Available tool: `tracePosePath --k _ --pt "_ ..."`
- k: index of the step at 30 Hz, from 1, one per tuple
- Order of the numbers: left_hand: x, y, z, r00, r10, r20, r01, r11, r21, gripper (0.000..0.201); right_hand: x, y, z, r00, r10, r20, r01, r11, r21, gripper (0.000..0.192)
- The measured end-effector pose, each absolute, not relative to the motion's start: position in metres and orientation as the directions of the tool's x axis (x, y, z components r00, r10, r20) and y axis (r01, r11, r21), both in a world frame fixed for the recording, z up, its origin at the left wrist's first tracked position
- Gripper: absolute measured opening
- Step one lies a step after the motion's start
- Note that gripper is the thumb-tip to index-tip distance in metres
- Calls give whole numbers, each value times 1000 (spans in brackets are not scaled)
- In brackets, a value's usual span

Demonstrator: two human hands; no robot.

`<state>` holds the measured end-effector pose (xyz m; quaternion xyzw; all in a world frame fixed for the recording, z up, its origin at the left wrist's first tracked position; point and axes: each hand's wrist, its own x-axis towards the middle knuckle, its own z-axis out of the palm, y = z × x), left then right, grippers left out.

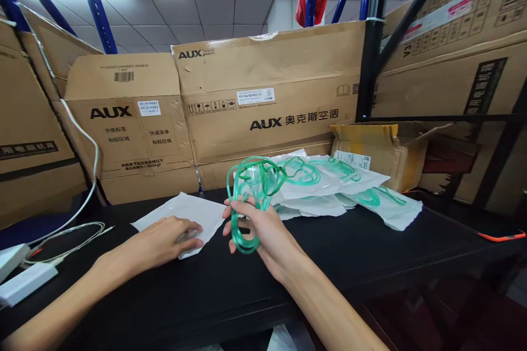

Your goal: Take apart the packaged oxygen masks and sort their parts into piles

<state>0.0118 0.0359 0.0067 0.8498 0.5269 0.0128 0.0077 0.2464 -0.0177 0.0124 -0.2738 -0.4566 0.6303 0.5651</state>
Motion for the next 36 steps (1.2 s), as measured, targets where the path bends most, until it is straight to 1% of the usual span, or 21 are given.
tracePosePath --k 2,6,9,11,13,17,21,24,28,30,33,36 --pt "9 35 8 454 891 9 891 -454 16 39 245 -17 10 -222 958 180 -453 61 -889 18" --pt "15 25 5 421 906 37 907 -420 -28 45 240 -15 6 -252 954 163 -457 31 -889 17" --pt "24 14 1 386 919 85 923 -384 -40 38 239 -16 2 -290 949 125 -455 -22 -890 15" --pt "28 10 0 354 927 121 935 -355 -17 30 239 -20 -1 -321 943 92 -437 -61 -898 14" --pt "27 11 -1 318 934 164 944 -327 33 26 240 -26 -4 -358 933 48 -417 -113 -902 15" --pt "20 20 -4 233 943 237 943 -278 181 18 238 -35 -9 -415 909 -28 -385 -203 -900 17" --pt "15 24 -7 162 951 263 913 -246 326 7 231 -37 -11 -458 885 -77 -332 -251 -909 21" --pt "14 21 -6 131 948 290 881 -245 405 2 225 -36 -13 -488 865 -119 -292 -290 -912 20" --pt "13 14 -2 122 931 345 797 -299 524 18 221 -36 -19 -532 831 -164 -259 -344 -902 19" --pt "13 13 -1 142 917 374 768 -340 543 24 219 -35 -23 -547 818 -180 -250 -364 -897 18" --pt "13 13 -3 214 874 437 741 -437 510 25 218 -32 -29 -573 793 -205 -242 -402 -883 17" --pt "15 15 -8 327 794 513 702 -567 430 24 219 -28 -33 -610 762 -217 -232 -433 -871 21"
